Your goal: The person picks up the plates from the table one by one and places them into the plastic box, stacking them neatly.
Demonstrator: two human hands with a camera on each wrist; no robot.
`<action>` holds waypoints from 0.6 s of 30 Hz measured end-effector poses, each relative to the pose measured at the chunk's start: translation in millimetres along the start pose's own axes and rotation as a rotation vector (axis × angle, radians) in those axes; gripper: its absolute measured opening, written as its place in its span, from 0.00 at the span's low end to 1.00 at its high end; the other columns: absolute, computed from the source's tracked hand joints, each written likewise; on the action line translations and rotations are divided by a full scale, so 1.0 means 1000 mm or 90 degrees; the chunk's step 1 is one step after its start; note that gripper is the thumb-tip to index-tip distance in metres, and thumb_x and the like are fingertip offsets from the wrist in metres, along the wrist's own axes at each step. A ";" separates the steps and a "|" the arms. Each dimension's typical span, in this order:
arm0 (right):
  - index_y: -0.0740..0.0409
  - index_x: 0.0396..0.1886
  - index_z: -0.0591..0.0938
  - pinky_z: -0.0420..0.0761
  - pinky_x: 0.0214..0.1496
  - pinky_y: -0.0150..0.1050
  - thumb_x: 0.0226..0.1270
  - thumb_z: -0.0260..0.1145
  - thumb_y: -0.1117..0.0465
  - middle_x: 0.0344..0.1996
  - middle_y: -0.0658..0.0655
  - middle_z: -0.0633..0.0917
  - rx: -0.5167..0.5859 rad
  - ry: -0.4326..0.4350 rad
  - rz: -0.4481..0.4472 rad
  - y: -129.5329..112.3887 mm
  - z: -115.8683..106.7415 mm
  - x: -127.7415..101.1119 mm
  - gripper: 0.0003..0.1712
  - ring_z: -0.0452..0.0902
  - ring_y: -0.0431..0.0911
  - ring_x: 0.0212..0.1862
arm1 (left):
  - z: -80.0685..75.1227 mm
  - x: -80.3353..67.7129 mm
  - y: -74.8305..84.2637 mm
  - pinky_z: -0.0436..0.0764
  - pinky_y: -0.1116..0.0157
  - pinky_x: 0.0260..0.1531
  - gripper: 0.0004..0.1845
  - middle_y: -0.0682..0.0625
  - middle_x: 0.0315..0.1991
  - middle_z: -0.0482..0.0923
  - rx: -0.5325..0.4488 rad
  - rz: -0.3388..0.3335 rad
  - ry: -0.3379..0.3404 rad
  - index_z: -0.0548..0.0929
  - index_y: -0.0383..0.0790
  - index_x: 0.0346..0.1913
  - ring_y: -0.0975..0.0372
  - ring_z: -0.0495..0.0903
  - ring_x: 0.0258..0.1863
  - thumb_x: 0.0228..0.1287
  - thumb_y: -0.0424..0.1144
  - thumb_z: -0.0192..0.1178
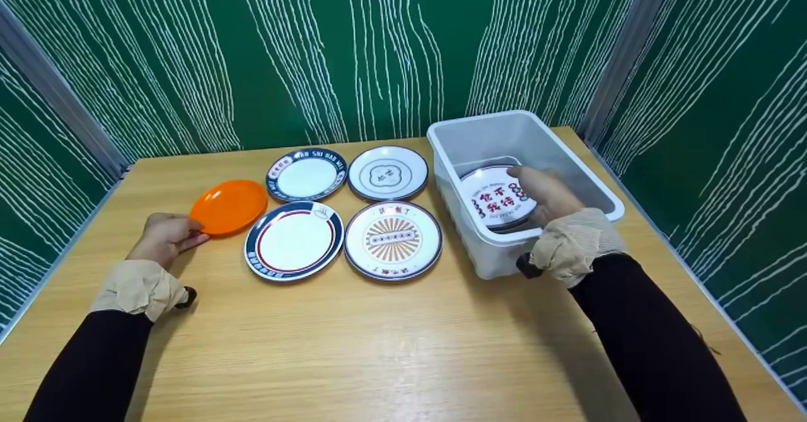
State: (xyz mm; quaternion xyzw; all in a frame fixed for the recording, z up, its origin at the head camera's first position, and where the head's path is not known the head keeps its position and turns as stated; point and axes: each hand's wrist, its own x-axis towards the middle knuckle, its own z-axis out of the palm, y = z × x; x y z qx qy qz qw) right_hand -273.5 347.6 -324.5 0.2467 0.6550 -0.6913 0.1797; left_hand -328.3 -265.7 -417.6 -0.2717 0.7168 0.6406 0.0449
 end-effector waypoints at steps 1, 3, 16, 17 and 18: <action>0.54 0.50 0.67 0.84 0.50 0.34 0.82 0.51 0.50 0.30 0.49 0.84 0.000 -0.003 0.004 0.000 0.000 0.000 0.12 0.84 0.41 0.37 | 0.000 0.000 0.000 0.87 0.69 0.43 0.26 0.43 0.46 0.71 -0.001 -0.002 0.000 0.66 0.28 0.69 0.65 0.84 0.27 0.70 0.23 0.55; 0.54 0.50 0.67 0.84 0.49 0.33 0.82 0.51 0.50 0.31 0.50 0.84 0.002 -0.006 0.008 0.000 -0.001 0.001 0.12 0.83 0.41 0.38 | 0.000 -0.001 0.001 0.87 0.69 0.43 0.26 0.43 0.46 0.71 -0.001 -0.006 0.000 0.65 0.28 0.70 0.65 0.83 0.27 0.70 0.23 0.55; 0.54 0.58 0.68 0.82 0.50 0.33 0.80 0.53 0.50 0.35 0.47 0.83 -0.030 0.018 -0.049 0.001 -0.003 0.000 0.17 0.81 0.40 0.43 | 0.001 0.000 0.000 0.86 0.68 0.44 0.27 0.42 0.51 0.71 -0.024 -0.007 0.011 0.66 0.30 0.71 0.64 0.85 0.30 0.70 0.23 0.54; 0.55 0.65 0.68 0.80 0.55 0.34 0.80 0.53 0.50 0.40 0.48 0.82 -0.052 0.024 -0.062 0.002 -0.002 0.001 0.22 0.80 0.43 0.51 | 0.001 0.000 -0.001 0.87 0.68 0.44 0.27 0.42 0.52 0.71 -0.030 -0.004 0.012 0.66 0.29 0.70 0.63 0.85 0.29 0.70 0.22 0.54; 0.57 0.71 0.65 0.78 0.62 0.36 0.80 0.53 0.49 0.48 0.52 0.80 -0.074 0.030 -0.073 0.002 -0.002 0.001 0.28 0.77 0.48 0.60 | 0.000 0.001 -0.001 0.87 0.67 0.44 0.27 0.42 0.52 0.70 -0.037 0.000 0.013 0.65 0.29 0.70 0.63 0.85 0.29 0.70 0.22 0.54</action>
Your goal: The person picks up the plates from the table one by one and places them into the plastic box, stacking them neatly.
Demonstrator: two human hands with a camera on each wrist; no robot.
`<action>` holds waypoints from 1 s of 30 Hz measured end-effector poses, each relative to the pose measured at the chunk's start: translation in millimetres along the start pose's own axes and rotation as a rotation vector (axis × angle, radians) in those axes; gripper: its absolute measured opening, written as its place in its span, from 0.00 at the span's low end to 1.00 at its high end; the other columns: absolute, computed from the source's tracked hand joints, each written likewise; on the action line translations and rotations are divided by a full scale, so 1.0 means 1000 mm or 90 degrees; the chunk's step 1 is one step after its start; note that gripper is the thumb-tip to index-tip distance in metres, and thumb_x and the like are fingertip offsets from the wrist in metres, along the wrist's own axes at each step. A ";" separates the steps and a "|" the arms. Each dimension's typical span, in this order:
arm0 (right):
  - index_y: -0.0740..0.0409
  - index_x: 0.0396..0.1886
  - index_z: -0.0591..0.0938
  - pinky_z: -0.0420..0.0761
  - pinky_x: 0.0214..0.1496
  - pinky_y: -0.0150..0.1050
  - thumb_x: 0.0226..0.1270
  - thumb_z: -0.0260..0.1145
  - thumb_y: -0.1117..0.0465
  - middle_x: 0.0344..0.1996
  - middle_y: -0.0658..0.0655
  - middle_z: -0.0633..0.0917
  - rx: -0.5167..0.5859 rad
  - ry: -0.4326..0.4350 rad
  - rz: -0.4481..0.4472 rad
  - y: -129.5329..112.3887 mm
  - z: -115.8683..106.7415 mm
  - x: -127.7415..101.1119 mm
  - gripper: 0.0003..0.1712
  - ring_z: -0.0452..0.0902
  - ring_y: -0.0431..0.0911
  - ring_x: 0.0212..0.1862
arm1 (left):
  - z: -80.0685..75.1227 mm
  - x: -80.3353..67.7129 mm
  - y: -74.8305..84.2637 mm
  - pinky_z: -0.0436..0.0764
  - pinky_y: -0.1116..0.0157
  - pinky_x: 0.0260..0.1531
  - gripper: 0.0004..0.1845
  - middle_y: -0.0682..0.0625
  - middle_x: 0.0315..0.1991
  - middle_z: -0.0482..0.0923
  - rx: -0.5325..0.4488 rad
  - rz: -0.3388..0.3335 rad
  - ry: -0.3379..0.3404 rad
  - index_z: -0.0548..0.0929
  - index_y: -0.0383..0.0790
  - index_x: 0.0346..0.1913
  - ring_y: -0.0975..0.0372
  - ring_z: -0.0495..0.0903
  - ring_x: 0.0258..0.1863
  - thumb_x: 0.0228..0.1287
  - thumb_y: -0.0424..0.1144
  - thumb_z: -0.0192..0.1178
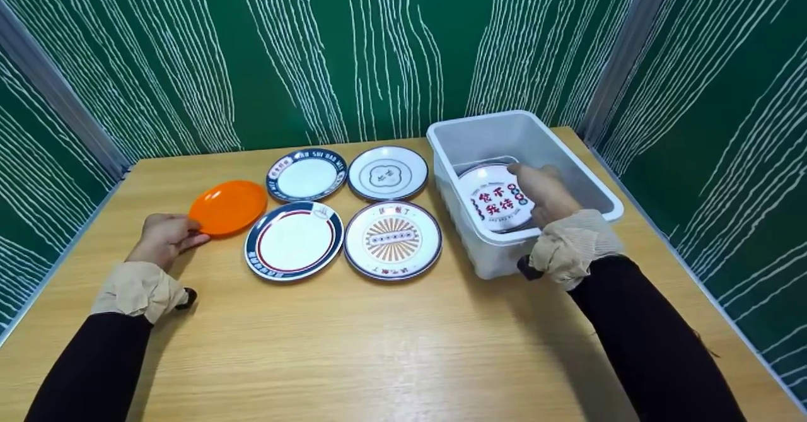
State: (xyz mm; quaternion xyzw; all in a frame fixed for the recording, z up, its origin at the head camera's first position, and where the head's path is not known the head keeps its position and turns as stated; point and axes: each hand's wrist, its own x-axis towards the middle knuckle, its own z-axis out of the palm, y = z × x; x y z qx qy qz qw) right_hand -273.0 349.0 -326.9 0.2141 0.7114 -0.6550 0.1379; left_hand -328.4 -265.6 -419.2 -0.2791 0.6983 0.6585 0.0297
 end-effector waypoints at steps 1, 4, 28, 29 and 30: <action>0.59 0.77 0.59 0.75 0.67 0.39 0.80 0.53 0.48 0.57 0.57 0.77 -0.022 0.005 -0.010 0.000 0.001 0.000 0.34 0.70 0.53 0.68 | 0.000 0.000 0.000 0.87 0.67 0.43 0.27 0.41 0.53 0.70 -0.007 0.005 -0.001 0.65 0.28 0.70 0.63 0.85 0.29 0.70 0.22 0.54; 0.64 0.82 0.39 0.61 0.79 0.50 0.81 0.50 0.46 0.75 0.69 0.54 -0.091 -0.004 -0.038 0.002 0.002 -0.001 0.47 0.43 0.65 0.79 | -0.001 0.001 -0.002 0.87 0.66 0.43 0.27 0.40 0.53 0.71 -0.029 0.016 -0.012 0.64 0.27 0.70 0.62 0.86 0.30 0.69 0.22 0.52; 0.62 0.79 0.59 0.73 0.68 0.55 0.79 0.56 0.47 0.72 0.71 0.68 -0.385 0.034 -0.345 -0.009 0.052 -0.028 0.39 0.65 0.63 0.71 | -0.003 -0.042 0.017 0.85 0.61 0.53 0.20 0.45 0.62 0.74 -0.252 0.000 -0.095 0.73 0.37 0.64 0.54 0.82 0.53 0.72 0.26 0.57; 0.61 0.79 0.60 0.74 0.67 0.55 0.79 0.57 0.47 0.71 0.70 0.69 -0.380 0.038 -0.353 -0.010 0.055 -0.030 0.38 0.65 0.63 0.71 | -0.002 -0.044 0.018 0.85 0.61 0.53 0.19 0.45 0.62 0.74 -0.259 0.005 -0.101 0.73 0.37 0.63 0.53 0.83 0.53 0.72 0.26 0.56; 0.60 0.79 0.60 0.76 0.65 0.55 0.79 0.56 0.46 0.71 0.69 0.70 -0.379 0.042 -0.360 -0.010 0.057 -0.032 0.38 0.67 0.62 0.71 | -0.001 -0.047 0.020 0.85 0.61 0.53 0.19 0.45 0.61 0.74 -0.263 0.009 -0.103 0.74 0.37 0.62 0.53 0.83 0.52 0.72 0.26 0.57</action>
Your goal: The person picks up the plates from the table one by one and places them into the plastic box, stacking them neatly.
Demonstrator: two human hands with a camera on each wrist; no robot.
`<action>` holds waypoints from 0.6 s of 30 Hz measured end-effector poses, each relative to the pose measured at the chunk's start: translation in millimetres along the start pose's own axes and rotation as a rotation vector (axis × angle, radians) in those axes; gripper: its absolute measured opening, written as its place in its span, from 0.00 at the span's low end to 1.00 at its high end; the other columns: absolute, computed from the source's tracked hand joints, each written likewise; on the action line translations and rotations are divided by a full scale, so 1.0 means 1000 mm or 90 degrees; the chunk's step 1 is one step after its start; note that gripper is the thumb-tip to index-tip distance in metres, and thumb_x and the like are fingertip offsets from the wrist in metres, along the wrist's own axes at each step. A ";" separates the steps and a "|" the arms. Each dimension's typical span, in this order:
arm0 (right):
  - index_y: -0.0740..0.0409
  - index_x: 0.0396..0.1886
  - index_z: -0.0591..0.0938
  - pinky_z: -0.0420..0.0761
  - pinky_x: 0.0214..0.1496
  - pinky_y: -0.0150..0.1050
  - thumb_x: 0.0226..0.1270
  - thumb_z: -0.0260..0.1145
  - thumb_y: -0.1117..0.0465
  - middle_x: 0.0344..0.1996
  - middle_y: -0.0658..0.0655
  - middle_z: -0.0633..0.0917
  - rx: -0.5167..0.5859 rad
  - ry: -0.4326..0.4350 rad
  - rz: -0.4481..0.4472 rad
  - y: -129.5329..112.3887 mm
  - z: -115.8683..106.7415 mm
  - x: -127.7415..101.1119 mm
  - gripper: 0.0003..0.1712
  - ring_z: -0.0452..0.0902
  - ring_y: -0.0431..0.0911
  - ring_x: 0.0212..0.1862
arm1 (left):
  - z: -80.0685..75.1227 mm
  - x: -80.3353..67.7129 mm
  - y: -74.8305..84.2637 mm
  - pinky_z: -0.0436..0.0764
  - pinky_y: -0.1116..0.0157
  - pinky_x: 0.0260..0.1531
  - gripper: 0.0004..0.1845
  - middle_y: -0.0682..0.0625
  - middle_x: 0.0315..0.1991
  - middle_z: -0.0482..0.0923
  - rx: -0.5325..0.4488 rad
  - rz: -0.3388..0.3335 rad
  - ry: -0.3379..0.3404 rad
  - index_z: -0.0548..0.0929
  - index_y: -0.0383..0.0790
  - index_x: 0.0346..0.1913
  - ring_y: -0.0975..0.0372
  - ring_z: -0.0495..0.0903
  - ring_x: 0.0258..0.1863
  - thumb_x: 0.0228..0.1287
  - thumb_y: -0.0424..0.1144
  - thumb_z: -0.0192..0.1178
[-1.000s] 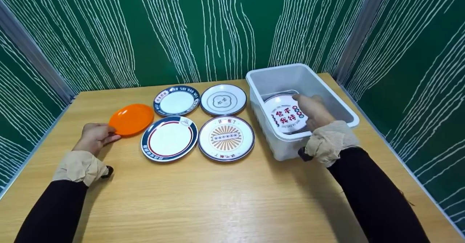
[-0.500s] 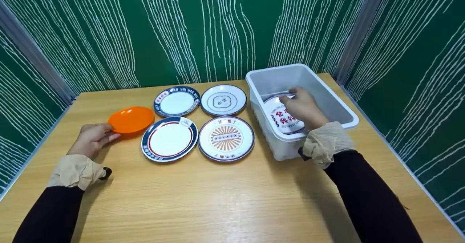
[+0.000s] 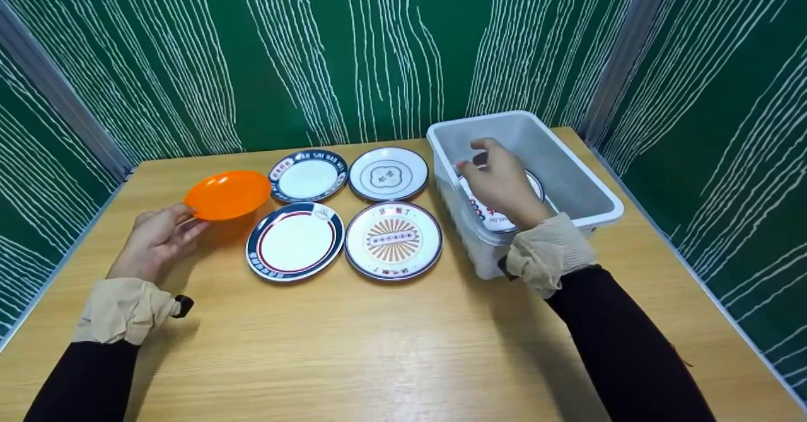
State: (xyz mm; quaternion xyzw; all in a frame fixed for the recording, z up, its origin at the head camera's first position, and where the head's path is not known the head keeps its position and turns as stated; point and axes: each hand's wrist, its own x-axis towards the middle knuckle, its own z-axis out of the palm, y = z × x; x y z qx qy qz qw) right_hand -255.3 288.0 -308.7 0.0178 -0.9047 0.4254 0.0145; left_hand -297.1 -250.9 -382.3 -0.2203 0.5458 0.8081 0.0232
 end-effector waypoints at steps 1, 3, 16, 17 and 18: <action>0.59 0.79 0.61 0.77 0.63 0.54 0.79 0.56 0.45 0.70 0.69 0.71 0.001 0.004 -0.005 -0.002 0.001 -0.002 0.38 0.67 0.62 0.71 | 0.002 -0.002 0.000 0.85 0.62 0.52 0.18 0.45 0.61 0.74 -0.003 0.003 -0.001 0.74 0.38 0.62 0.54 0.83 0.51 0.72 0.27 0.57; 0.58 0.78 0.62 0.79 0.60 0.52 0.79 0.56 0.44 0.69 0.67 0.73 0.001 0.011 -0.016 -0.007 0.004 -0.004 0.37 0.70 0.60 0.69 | 0.007 -0.006 0.000 0.85 0.62 0.52 0.16 0.45 0.61 0.74 -0.001 0.018 -0.011 0.75 0.37 0.61 0.53 0.83 0.50 0.74 0.29 0.56; 0.56 0.76 0.65 0.82 0.63 0.48 0.80 0.58 0.48 0.67 0.63 0.72 0.111 -0.001 -0.043 -0.045 0.031 -0.020 0.33 0.75 0.54 0.63 | 0.045 -0.039 -0.002 0.83 0.61 0.57 0.15 0.43 0.61 0.74 0.022 0.056 -0.093 0.76 0.37 0.62 0.50 0.82 0.52 0.76 0.33 0.57; 0.56 0.76 0.65 0.82 0.63 0.48 0.80 0.58 0.49 0.67 0.63 0.73 0.118 -0.004 -0.045 -0.047 0.034 -0.021 0.32 0.75 0.53 0.62 | 0.048 -0.042 -0.003 0.84 0.61 0.56 0.15 0.42 0.60 0.75 0.024 0.062 -0.101 0.76 0.37 0.62 0.50 0.82 0.52 0.76 0.33 0.57; 0.56 0.76 0.65 0.82 0.63 0.47 0.80 0.58 0.49 0.66 0.63 0.73 0.124 -0.007 -0.047 -0.050 0.037 -0.022 0.32 0.75 0.53 0.62 | 0.051 -0.045 -0.003 0.84 0.61 0.54 0.15 0.42 0.60 0.75 0.027 0.066 -0.108 0.75 0.37 0.61 0.50 0.83 0.51 0.76 0.33 0.58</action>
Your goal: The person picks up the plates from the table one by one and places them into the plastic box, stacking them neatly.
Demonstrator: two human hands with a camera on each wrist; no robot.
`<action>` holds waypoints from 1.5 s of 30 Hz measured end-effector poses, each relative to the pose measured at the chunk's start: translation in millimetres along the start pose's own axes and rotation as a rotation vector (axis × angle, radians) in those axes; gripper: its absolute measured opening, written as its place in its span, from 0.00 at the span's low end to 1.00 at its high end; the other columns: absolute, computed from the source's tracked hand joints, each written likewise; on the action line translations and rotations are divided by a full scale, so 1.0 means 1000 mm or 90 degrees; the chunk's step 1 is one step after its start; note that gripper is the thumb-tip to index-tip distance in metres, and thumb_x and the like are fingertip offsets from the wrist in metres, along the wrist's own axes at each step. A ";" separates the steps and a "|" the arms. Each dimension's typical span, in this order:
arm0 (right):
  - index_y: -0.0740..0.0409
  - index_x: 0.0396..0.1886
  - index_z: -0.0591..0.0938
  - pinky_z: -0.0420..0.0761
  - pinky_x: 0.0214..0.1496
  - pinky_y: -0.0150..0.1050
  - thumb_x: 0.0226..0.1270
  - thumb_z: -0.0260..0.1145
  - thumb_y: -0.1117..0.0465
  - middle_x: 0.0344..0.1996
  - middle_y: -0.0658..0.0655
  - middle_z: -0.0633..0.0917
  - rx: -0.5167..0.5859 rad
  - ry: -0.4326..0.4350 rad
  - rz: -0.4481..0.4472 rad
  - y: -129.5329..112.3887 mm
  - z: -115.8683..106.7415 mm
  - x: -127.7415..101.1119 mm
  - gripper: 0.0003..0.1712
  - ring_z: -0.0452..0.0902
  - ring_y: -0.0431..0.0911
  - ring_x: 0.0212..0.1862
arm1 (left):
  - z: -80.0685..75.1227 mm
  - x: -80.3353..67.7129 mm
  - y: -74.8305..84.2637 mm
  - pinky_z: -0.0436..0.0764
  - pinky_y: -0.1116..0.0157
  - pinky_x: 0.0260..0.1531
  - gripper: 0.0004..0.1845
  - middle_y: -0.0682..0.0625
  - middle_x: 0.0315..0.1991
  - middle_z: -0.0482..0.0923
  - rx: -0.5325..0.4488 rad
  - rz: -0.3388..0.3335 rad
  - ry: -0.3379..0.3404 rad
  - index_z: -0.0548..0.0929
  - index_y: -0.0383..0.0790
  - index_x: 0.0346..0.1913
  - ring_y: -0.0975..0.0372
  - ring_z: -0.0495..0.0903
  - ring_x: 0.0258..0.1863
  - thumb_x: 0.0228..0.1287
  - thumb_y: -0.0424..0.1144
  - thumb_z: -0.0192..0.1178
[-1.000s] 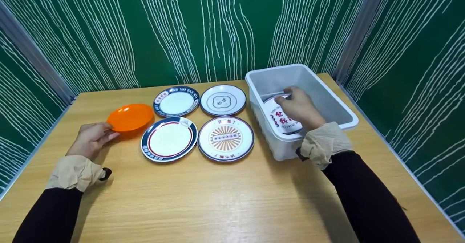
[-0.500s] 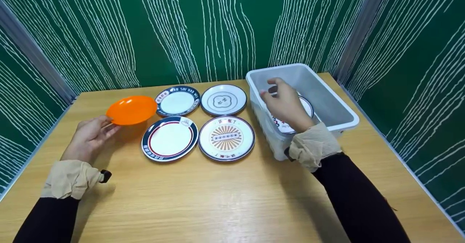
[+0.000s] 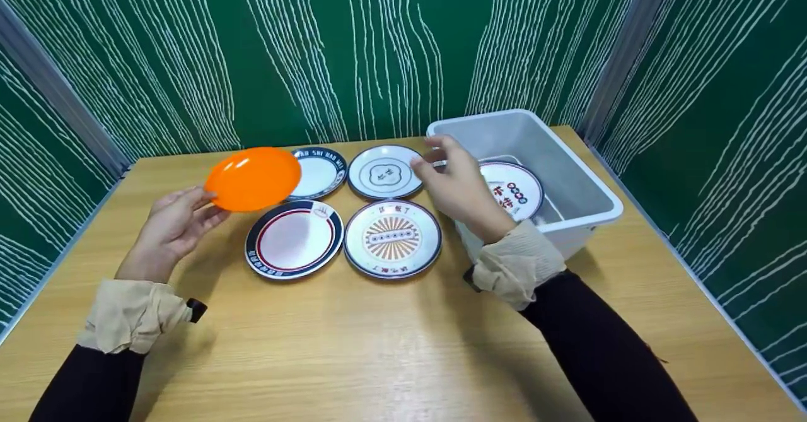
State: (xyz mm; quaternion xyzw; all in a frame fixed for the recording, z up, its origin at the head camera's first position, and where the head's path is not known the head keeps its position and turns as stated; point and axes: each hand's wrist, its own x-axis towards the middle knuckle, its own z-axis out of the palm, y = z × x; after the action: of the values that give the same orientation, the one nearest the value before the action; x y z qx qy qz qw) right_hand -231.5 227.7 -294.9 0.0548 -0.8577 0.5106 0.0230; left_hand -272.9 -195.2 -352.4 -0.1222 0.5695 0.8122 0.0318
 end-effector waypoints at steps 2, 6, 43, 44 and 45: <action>0.55 0.76 0.65 0.81 0.63 0.47 0.80 0.59 0.50 0.65 0.62 0.73 0.010 -0.007 0.004 -0.003 0.007 -0.001 0.32 0.76 0.53 0.61 | 0.008 -0.005 0.000 0.85 0.60 0.53 0.15 0.42 0.59 0.75 0.003 0.009 -0.013 0.75 0.37 0.61 0.50 0.83 0.50 0.76 0.33 0.58; 0.54 0.76 0.65 0.80 0.64 0.45 0.80 0.59 0.51 0.65 0.60 0.73 0.030 -0.027 0.026 -0.006 0.021 0.001 0.31 0.76 0.53 0.60 | 0.023 -0.015 -0.002 0.86 0.59 0.52 0.15 0.41 0.59 0.73 0.012 0.018 -0.035 0.73 0.36 0.61 0.50 0.83 0.49 0.76 0.32 0.58; 0.58 0.73 0.68 0.87 0.54 0.47 0.85 0.48 0.59 0.59 0.61 0.80 0.415 -0.075 0.115 -0.010 0.102 0.017 0.22 0.84 0.57 0.54 | 0.103 -0.067 -0.052 0.87 0.55 0.50 0.28 0.37 0.60 0.73 -0.077 0.019 -0.103 0.60 0.40 0.65 0.48 0.82 0.51 0.68 0.23 0.60; 0.58 0.72 0.69 0.87 0.54 0.47 0.85 0.48 0.59 0.59 0.61 0.80 0.413 -0.074 0.112 -0.010 0.101 0.018 0.22 0.84 0.57 0.54 | 0.104 -0.068 -0.053 0.87 0.55 0.50 0.28 0.37 0.60 0.73 -0.077 0.023 -0.107 0.60 0.40 0.65 0.48 0.83 0.50 0.69 0.23 0.60; 0.58 0.72 0.69 0.86 0.55 0.48 0.86 0.48 0.59 0.59 0.62 0.80 0.411 -0.074 0.111 -0.010 0.101 0.018 0.22 0.83 0.57 0.54 | 0.105 -0.069 -0.054 0.87 0.55 0.51 0.29 0.37 0.60 0.72 -0.074 0.027 -0.109 0.59 0.40 0.65 0.48 0.83 0.50 0.69 0.24 0.60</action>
State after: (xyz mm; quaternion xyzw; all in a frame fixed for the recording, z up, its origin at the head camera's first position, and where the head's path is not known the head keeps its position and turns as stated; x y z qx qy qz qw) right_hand -247.0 132.7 -333.1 0.0149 -0.6534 0.7518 -0.0878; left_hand -213.0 -72.2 -352.3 -0.0419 0.5191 0.8518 0.0562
